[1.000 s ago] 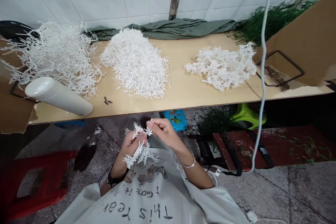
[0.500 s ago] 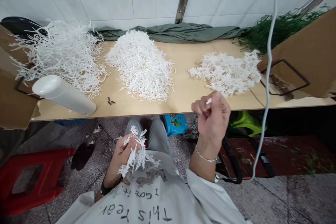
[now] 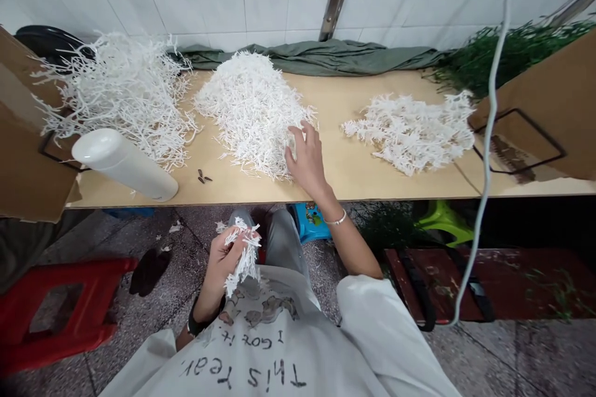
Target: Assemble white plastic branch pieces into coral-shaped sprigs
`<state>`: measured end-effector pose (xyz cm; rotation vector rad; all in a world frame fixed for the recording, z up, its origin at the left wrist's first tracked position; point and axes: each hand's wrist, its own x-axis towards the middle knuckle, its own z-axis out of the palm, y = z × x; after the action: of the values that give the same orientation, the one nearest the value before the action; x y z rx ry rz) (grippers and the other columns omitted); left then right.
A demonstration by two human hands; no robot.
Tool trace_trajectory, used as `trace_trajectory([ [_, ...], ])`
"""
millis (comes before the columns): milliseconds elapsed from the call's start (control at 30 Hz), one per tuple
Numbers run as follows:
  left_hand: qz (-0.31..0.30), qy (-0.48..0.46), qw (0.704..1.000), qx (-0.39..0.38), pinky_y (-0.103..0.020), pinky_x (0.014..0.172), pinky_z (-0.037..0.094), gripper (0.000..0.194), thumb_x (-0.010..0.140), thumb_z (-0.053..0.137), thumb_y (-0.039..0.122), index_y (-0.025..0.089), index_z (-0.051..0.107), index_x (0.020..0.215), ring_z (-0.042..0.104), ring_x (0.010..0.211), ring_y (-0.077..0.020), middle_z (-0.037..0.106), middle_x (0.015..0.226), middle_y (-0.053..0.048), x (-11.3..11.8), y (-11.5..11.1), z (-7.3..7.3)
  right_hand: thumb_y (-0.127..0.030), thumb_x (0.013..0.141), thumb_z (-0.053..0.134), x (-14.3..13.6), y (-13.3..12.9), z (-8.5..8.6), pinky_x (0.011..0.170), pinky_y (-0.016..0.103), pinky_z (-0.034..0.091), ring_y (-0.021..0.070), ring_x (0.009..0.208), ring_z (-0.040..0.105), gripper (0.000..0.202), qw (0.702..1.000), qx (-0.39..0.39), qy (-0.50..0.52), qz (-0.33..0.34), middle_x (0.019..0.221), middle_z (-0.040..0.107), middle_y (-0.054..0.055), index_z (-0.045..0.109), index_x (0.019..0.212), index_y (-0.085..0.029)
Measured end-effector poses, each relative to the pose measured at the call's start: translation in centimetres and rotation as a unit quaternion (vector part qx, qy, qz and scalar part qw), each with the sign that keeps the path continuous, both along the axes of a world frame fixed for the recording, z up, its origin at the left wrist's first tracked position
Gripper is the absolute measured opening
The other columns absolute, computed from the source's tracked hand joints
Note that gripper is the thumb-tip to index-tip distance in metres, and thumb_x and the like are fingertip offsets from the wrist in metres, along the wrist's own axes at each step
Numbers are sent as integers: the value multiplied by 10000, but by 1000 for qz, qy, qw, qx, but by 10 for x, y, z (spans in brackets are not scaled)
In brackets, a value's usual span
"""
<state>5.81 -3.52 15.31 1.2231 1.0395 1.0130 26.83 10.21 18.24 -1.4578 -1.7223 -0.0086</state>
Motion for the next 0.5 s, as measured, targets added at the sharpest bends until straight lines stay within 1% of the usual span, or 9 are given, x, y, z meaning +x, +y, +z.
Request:
trace_trajectory([
  [33,-5,2,1000,0,-217,494,266,388,863,512,490,125,641,834,325,516,-72,511,633,-4,-1,1,-2,-223,860,493,-5,-11,2,939,403,390,242,1116,492,203,999,2,26,40,1157,548,156,543,1042,-148],
  [67,-7,3,1000,0,-218,488,262,391,869,502,491,125,636,832,309,505,-70,496,620,2,-2,1,-3,-266,887,477,-9,-24,5,885,362,420,203,1009,540,153,992,-13,58,107,1029,597,115,556,968,-163],
  [100,-4,3,1000,-1,-219,485,256,392,874,493,491,126,627,824,293,497,-69,472,602,10,-3,2,-4,-299,905,463,-14,-39,8,804,313,442,162,874,566,160,975,-49,86,200,891,612,72,557,892,-170],
  [167,9,2,1000,7,-218,489,250,386,881,486,484,128,603,788,273,501,-69,424,581,21,-4,2,-5,-346,898,492,-23,-67,13,660,243,424,109,686,535,204,915,-130,97,369,732,576,19,542,810,-169],
  [200,13,2,1000,14,-217,496,252,382,883,485,480,130,590,772,274,513,-71,413,583,23,-4,2,-5,-359,880,527,-27,-78,14,616,225,400,95,641,506,211,890,-154,84,421,699,551,5,535,795,-166],
  [233,13,3,1000,23,-215,506,257,377,887,482,473,131,580,762,280,527,-74,411,589,22,-4,1,-4,-359,863,557,-30,-86,15,589,213,373,85,614,475,212,877,-164,68,446,675,523,-7,527,786,-163],
  [300,9,7,999,47,-214,522,265,369,892,477,462,133,566,751,294,551,-79,421,602,19,-4,0,-2,-318,863,564,-35,-95,14,557,202,321,70,575,411,196,877,-167,41,449,632,461,-26,508,763,-159],
  [400,5,28,998,64,-220,525,262,378,896,469,453,134,533,705,292,551,-83,409,587,20,-4,-1,-1,-239,910,470,-37,-93,13,533,201,272,56,532,351,220,876,-188,20,443,592,411,-32,483,708,-151],
  [500,-1,54,997,60,-225,512,245,410,903,454,448,131,516,652,289,524,-80,368,545,24,-7,-2,-4,-249,920,439,-35,-90,11,506,211,232,47,498,287,331,873,-207,30,441,548,358,-32,428,606,-144],
])
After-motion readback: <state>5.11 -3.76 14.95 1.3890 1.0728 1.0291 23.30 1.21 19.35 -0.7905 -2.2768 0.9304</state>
